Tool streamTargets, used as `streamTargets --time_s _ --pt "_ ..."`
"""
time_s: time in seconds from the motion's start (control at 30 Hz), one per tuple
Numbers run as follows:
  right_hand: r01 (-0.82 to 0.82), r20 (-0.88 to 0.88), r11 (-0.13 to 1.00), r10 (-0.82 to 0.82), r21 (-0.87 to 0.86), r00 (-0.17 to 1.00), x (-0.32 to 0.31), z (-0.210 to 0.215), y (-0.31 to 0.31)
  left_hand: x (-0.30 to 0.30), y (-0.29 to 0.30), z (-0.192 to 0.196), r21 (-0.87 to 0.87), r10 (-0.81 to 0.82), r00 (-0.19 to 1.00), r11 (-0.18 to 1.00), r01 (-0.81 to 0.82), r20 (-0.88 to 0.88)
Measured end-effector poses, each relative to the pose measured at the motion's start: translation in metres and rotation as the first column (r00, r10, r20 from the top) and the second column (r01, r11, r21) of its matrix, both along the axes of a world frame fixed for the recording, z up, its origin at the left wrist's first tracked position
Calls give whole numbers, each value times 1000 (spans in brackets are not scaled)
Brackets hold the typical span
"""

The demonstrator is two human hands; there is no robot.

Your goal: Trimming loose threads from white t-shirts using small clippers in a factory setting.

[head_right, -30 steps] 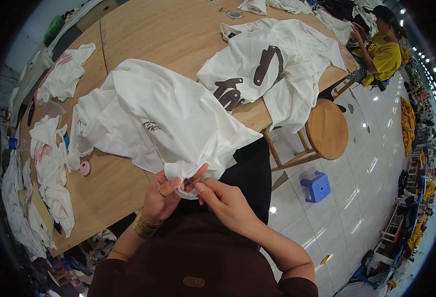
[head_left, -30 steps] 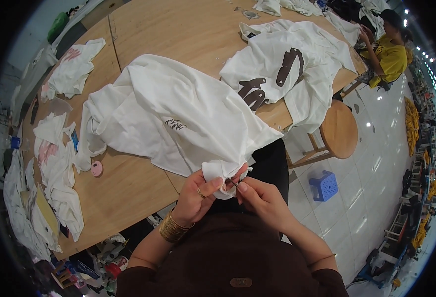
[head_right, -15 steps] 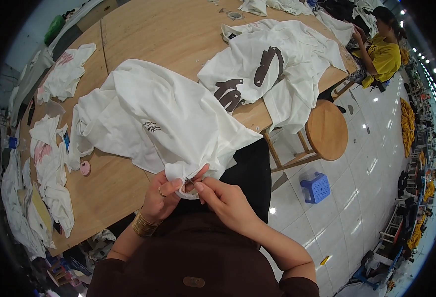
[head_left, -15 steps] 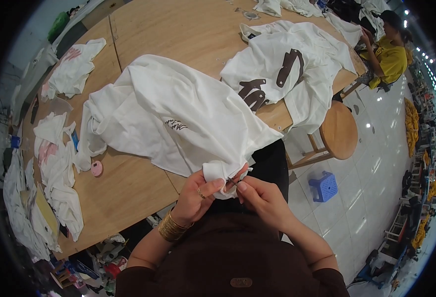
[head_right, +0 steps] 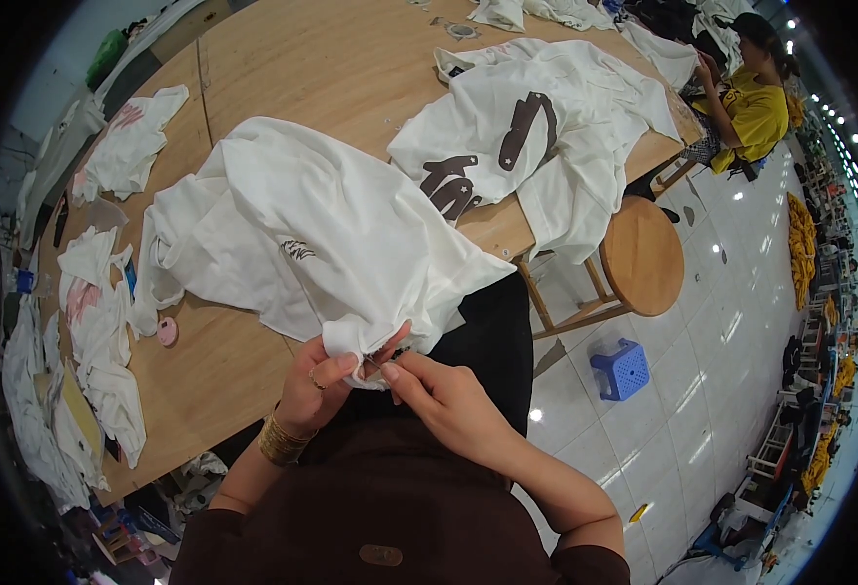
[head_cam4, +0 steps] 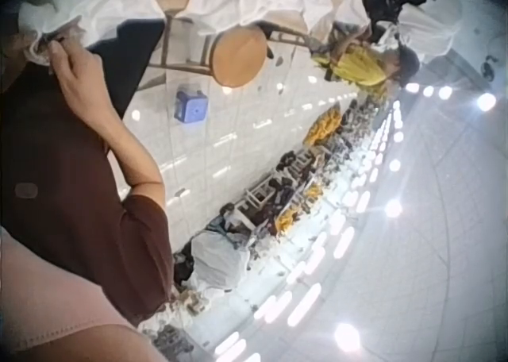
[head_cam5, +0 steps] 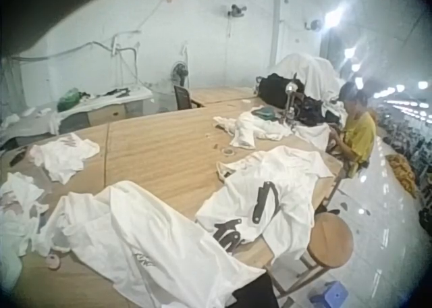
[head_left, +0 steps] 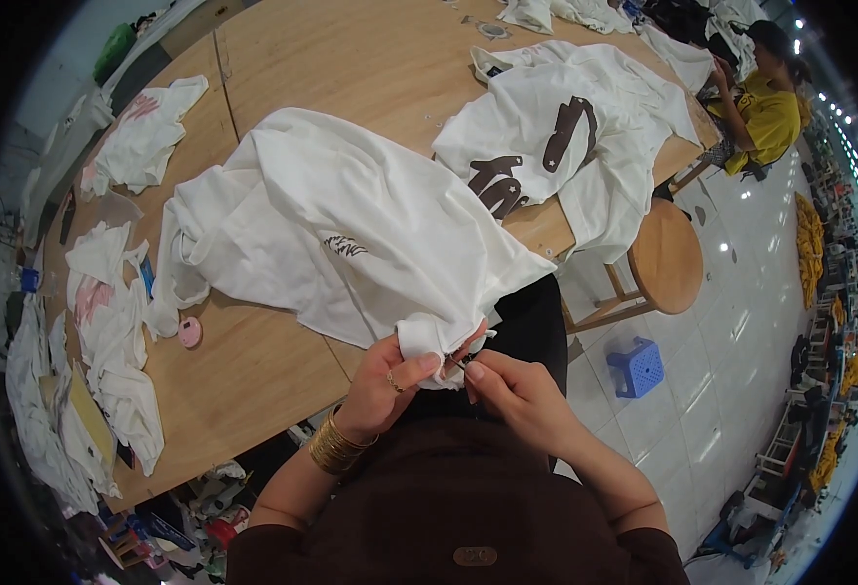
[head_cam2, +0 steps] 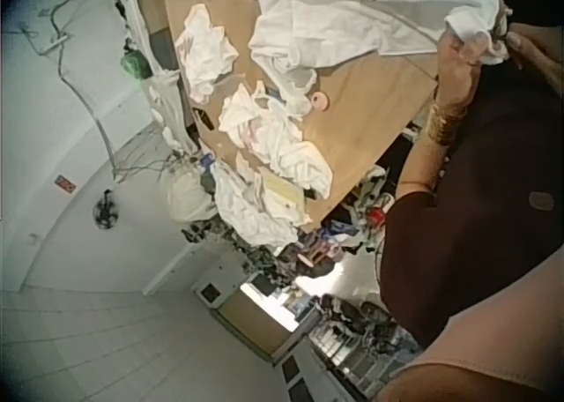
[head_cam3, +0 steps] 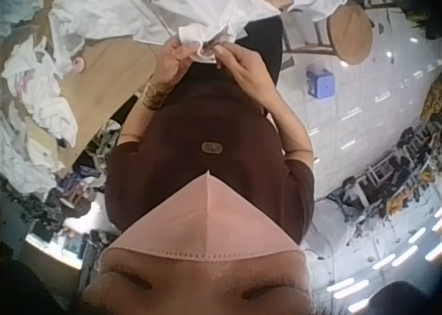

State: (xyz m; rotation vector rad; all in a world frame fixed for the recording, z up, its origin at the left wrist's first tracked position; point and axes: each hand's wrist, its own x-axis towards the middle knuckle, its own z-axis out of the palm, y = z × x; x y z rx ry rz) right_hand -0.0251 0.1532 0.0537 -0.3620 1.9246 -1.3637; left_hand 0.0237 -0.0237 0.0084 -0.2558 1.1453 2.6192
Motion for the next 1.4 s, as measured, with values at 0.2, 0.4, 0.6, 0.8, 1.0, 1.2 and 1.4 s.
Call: streamTargets --time_s 0.2,0.4,0.6,0.8,1.0,1.2,1.4 --pt "9 7 1000 -9 -14 1000 1 1 -1 4 -4 -6 -80 -19 995 997 11 -100" --pt "9 -32 1000 -9 4 999 0 -4 -1 4 -5 -7 -203 -50 991 979 24 -122" --pt "46 -33 999 -45 19 998 1 3 0 5 -4 -8 -212 -35 995 977 14 -97" --pt "3 -18 1000 -3 10 1000 4 2 0 6 -4 -10 -254 -21 994 967 -8 -111" --pt "-10 -8 999 10 48 1000 3 2 1 6 -1 -7 -333 -21 993 943 -20 -119" --pt "-4 -30 999 6 42 1000 3 2 1 6 1 -6 -377 -17 986 925 -47 -165" --pt "-12 -4 998 13 68 1000 2 4 1 7 2 -9 -391 -7 976 917 -80 -218"
